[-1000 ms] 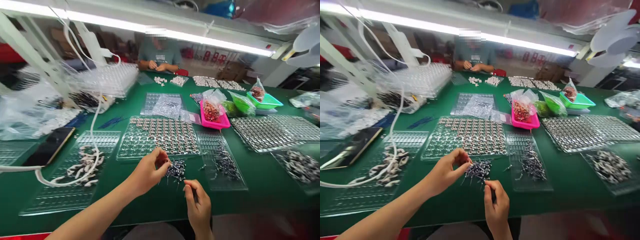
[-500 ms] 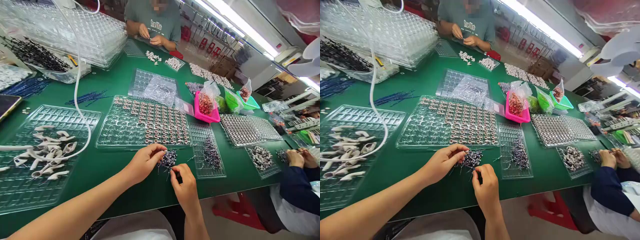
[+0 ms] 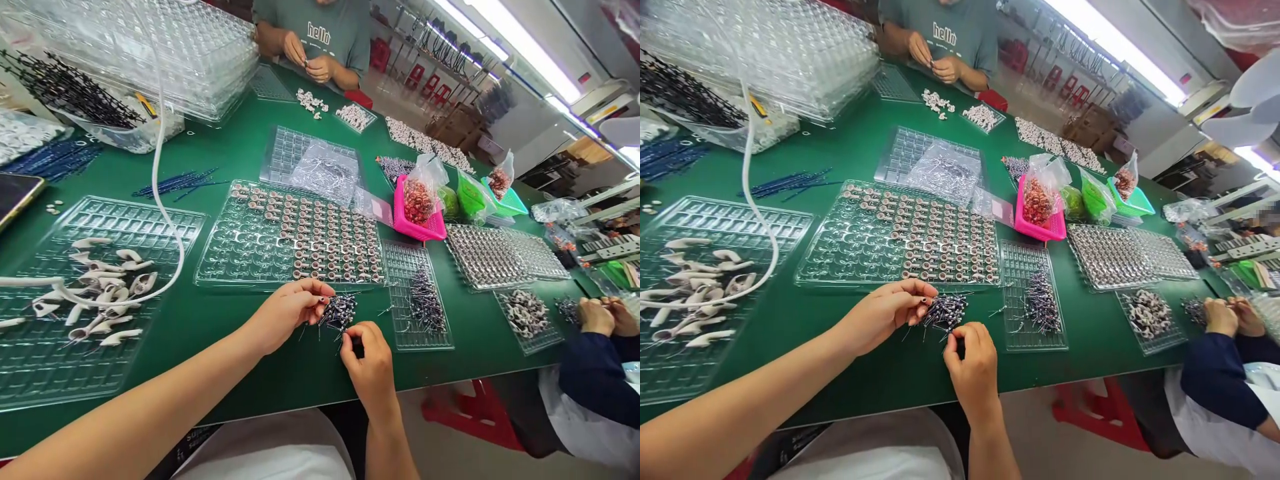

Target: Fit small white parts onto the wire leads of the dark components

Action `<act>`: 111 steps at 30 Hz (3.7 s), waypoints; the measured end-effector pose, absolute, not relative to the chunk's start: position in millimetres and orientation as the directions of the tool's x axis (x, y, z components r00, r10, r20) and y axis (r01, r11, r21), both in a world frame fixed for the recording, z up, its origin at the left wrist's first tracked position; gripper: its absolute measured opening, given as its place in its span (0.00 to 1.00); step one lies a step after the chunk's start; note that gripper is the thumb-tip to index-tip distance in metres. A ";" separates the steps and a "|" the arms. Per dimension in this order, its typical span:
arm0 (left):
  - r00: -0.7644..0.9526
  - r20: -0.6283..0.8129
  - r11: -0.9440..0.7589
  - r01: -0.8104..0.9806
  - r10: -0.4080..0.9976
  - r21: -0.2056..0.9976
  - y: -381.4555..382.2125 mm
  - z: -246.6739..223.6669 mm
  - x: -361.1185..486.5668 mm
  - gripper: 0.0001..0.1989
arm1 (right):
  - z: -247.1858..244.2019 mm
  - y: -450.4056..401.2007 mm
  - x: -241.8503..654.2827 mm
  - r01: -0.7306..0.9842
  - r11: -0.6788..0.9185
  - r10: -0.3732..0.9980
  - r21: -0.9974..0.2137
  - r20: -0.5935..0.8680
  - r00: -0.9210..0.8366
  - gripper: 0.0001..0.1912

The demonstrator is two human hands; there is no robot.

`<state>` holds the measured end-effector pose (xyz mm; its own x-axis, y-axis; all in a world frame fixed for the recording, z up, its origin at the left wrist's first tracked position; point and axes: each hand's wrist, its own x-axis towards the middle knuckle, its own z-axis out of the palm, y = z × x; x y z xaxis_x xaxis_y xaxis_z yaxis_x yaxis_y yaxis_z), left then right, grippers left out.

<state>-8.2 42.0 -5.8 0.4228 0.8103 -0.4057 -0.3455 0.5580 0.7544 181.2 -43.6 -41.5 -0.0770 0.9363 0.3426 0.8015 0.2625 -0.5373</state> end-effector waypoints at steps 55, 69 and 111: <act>0.635 -0.471 0.366 0.300 0.613 0.881 24.2 9.2 -5.7 0.19 | -37.9 -63.4 169.4 0.488 0.313 0.899 -0.815 0.420 0.125 0.07; 0.584 -0.402 0.278 0.294 0.705 0.915 17.6 16.8 -3.7 0.16 | -43.8 -68.1 172.9 0.262 0.191 0.934 -0.946 0.258 0.249 0.03; 0.494 -0.065 -0.080 0.267 0.867 0.960 5.5 -1.9 1.1 0.13 | -50.6 -68.5 172.3 0.331 0.143 0.893 -0.933 0.266 0.364 0.02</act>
<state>1.1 5.5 -1.9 0.4944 0.8668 -0.0653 0.2672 -0.0801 0.9603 172.3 -68.5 -50.6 0.3642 0.8925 0.2660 0.3311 0.1428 -0.9327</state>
